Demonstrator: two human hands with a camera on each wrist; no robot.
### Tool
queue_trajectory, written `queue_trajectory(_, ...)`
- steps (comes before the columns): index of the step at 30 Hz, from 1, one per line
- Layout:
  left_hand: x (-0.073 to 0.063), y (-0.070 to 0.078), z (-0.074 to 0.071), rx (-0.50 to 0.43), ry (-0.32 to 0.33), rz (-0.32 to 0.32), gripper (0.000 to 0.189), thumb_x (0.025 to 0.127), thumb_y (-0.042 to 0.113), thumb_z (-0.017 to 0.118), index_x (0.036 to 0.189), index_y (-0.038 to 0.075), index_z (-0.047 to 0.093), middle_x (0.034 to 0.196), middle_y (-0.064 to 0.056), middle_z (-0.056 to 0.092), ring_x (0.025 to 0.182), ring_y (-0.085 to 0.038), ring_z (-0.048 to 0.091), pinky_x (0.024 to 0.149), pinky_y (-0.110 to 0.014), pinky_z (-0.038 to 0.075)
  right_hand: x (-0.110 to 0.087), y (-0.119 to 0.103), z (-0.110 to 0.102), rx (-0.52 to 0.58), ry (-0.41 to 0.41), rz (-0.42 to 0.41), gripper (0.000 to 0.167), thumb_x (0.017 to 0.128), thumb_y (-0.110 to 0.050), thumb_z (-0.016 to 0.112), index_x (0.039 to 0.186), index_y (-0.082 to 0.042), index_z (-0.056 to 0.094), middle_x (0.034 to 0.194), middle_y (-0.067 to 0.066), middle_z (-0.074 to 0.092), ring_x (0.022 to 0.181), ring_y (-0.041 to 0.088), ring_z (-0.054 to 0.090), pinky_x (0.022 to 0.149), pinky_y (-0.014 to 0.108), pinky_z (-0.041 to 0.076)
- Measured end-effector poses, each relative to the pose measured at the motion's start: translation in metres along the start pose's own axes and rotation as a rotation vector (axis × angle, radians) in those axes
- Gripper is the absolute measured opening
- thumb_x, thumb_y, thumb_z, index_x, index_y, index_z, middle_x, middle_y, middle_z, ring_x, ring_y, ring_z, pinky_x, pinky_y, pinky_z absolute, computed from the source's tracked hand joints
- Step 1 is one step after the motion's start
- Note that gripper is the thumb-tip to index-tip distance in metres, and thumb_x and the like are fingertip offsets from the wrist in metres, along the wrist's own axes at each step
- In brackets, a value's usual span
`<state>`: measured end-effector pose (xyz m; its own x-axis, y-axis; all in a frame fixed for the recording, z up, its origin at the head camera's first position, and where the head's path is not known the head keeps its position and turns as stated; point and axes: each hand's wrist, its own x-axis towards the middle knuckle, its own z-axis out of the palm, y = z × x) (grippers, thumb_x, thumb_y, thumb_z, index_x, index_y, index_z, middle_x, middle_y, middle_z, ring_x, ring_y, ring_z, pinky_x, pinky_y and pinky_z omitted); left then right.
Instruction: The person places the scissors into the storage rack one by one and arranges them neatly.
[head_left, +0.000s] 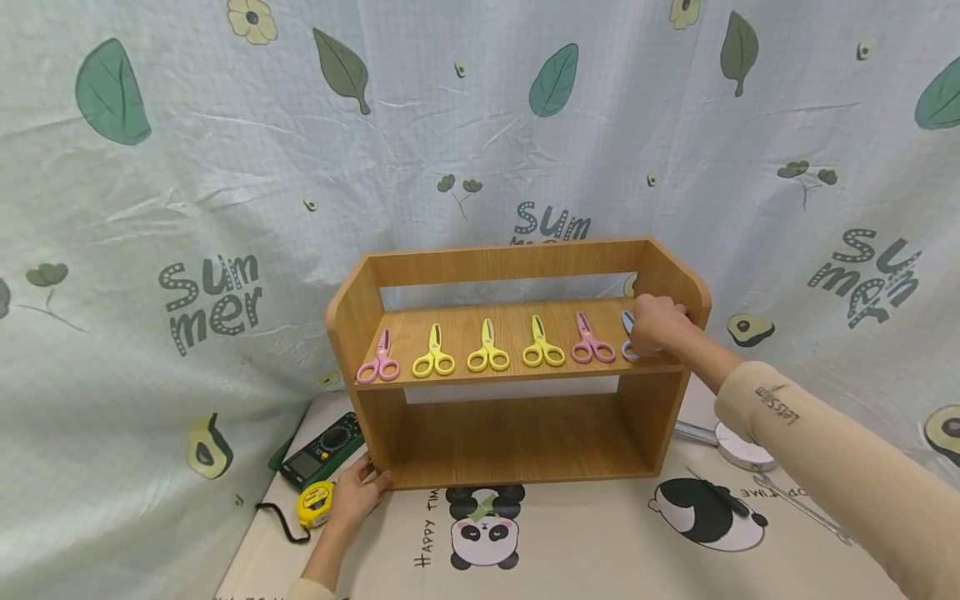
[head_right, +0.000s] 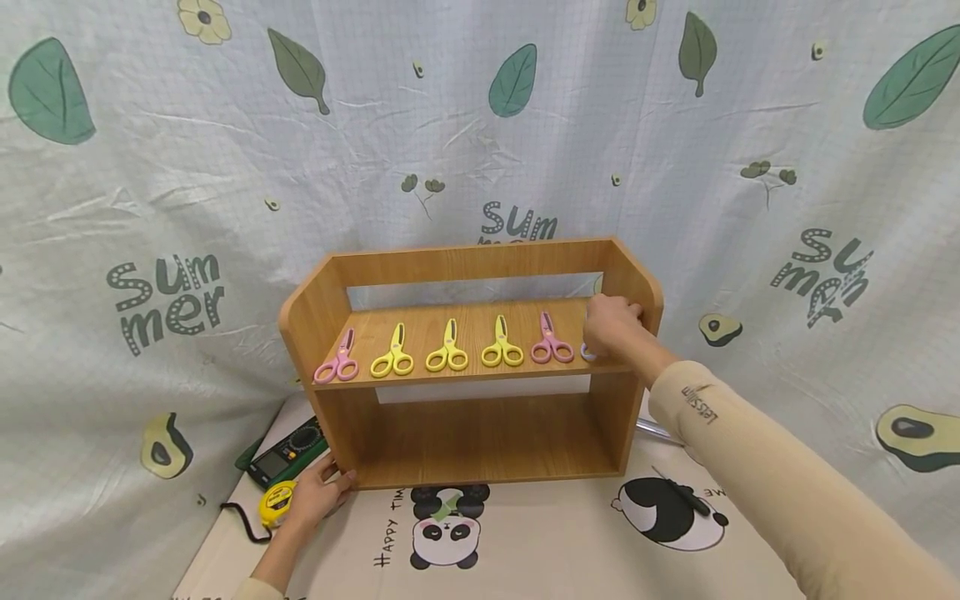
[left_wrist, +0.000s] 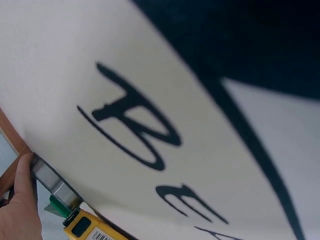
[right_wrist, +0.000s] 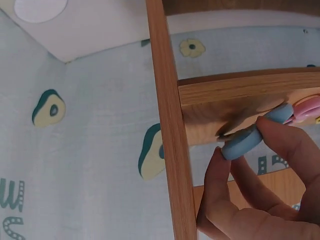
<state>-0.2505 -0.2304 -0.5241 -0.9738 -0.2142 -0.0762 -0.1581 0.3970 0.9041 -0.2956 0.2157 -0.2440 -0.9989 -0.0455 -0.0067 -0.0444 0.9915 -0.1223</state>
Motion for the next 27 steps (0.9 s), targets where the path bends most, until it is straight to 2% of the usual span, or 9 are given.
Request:
queue_trajectory(5,-0.001,0.0,0.0,-0.001,0.008,0.009,0.063,0.102,0.009,0.059,0.158,-0.005,0.035,0.154,-0.036,0.044,0.136,-0.051,0.054,0.096,-0.048,0.063,0.005,-0.002,0.0,-0.055,-0.036,0.013,0.023,0.072,0.001,0.072,0.086,0.005,0.054,0.085,0.017,0.05,0.083,0.033,0.051,0.078,0.047,0.05)
queue_trajectory(10,-0.001,-0.001,0.001,-0.008,0.012,0.016,0.062,0.101,0.008,0.06,0.157,-0.005,0.036,0.153,-0.036,0.045,0.134,-0.05,0.056,0.095,-0.047,0.064,0.011,-0.001,0.001,-0.099,-0.063,0.02,0.022,0.067,0.006,0.071,0.079,0.002,0.052,0.079,0.013,0.048,0.073,0.028,0.052,0.061,0.031,0.049)
queue_trajectory(14,-0.001,-0.002,0.0,-0.012,0.009,0.019,0.062,0.101,0.008,0.059,0.158,-0.005,0.036,0.153,-0.036,0.045,0.135,-0.05,0.056,0.096,-0.048,0.063,0.014,0.001,0.002,-0.074,-0.087,0.014,0.021,0.066,0.008,0.069,0.074,-0.001,0.052,0.076,0.011,0.047,0.069,0.025,0.05,0.049,0.024,0.045)
queue_trajectory(21,0.001,-0.002,-0.001,0.001,0.01,0.024,0.063,0.101,0.009,0.059,0.158,-0.005,0.035,0.153,-0.036,0.045,0.136,-0.051,0.054,0.095,-0.047,0.064,0.017,0.001,0.001,-0.055,-0.126,0.018,0.02,0.067,0.008,0.069,0.071,-0.002,0.052,0.075,0.008,0.046,0.067,0.021,0.047,0.048,0.019,0.04)
queue_trajectory(27,0.0,-0.003,0.0,0.001,0.008,0.027,0.063,0.101,0.009,0.059,0.158,-0.005,0.035,0.154,-0.035,0.045,0.136,-0.051,0.054,0.094,-0.047,0.064,0.017,0.0,-0.001,-0.092,-0.148,0.014,0.022,0.065,0.006,0.074,0.072,-0.001,0.055,0.077,0.008,0.048,0.069,0.021,0.05,0.05,0.019,0.044)
